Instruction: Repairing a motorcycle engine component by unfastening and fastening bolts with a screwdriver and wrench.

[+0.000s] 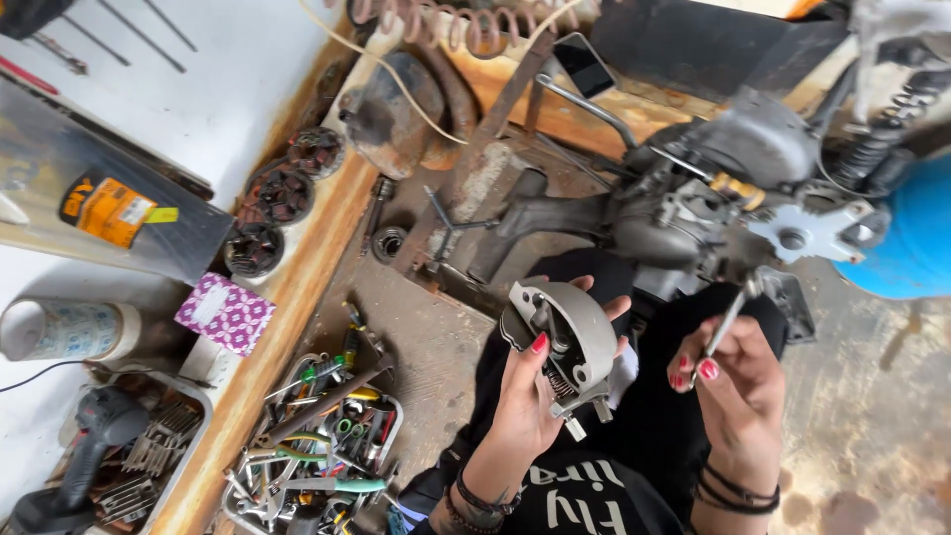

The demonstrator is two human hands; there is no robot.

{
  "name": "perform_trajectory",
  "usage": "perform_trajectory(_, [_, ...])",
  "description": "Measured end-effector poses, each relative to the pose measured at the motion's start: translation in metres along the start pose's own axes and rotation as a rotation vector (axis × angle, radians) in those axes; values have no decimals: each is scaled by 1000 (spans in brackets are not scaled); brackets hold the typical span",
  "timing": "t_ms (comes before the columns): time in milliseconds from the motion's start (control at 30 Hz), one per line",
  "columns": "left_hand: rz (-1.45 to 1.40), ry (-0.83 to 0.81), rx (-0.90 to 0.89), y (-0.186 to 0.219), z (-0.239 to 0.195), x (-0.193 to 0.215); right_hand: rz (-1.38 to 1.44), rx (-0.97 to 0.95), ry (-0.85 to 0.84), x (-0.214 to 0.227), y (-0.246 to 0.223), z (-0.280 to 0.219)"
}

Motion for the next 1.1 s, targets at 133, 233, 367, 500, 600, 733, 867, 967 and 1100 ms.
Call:
perform_trajectory(133, [19, -66, 63, -25, -4, -24, -187, 78, 86, -4, -36, -46])
perform_trajectory(233, [95, -178, 40, -30, -12, -51, -277, 171, 99, 5, -44, -81])
perform_trajectory(367, [49, -153, 130, -40, -15, -73, -273, 202, 160, 10, -47, -118])
perform_trajectory(500, [103, -232, 103, -46, -10, -95, -426, 311, 128, 21, -45, -128])
perform_trajectory(600, [125, -249, 50, -47, -10, -104, -468, 349, 147, 13, -47, -127])
perform_trajectory(733, [169, -234, -93, -56, -13, -96, -467, 323, 216, -12, -52, -123])
perform_trajectory(867, [169, -155, -99, -56, -15, -92, -424, 358, 284, -15, -45, -123])
perform_trajectory(967, [165, -146, -77, -56, -17, -89, -514, 363, 354, -20, -51, -121])
perform_trajectory(1100, [115, -87, -51, -59, -16, -85, -582, 344, 338, -21, -52, -120])
Point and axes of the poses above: each hand's wrist, its own z-axis towards the middle knuckle, its own x-axis out of the back of the hand, y = z × x, the point moved 3 cm from there along z, towards the middle knuckle, and after that the axes turned 7 degrees about z, right-handed, at the moved point
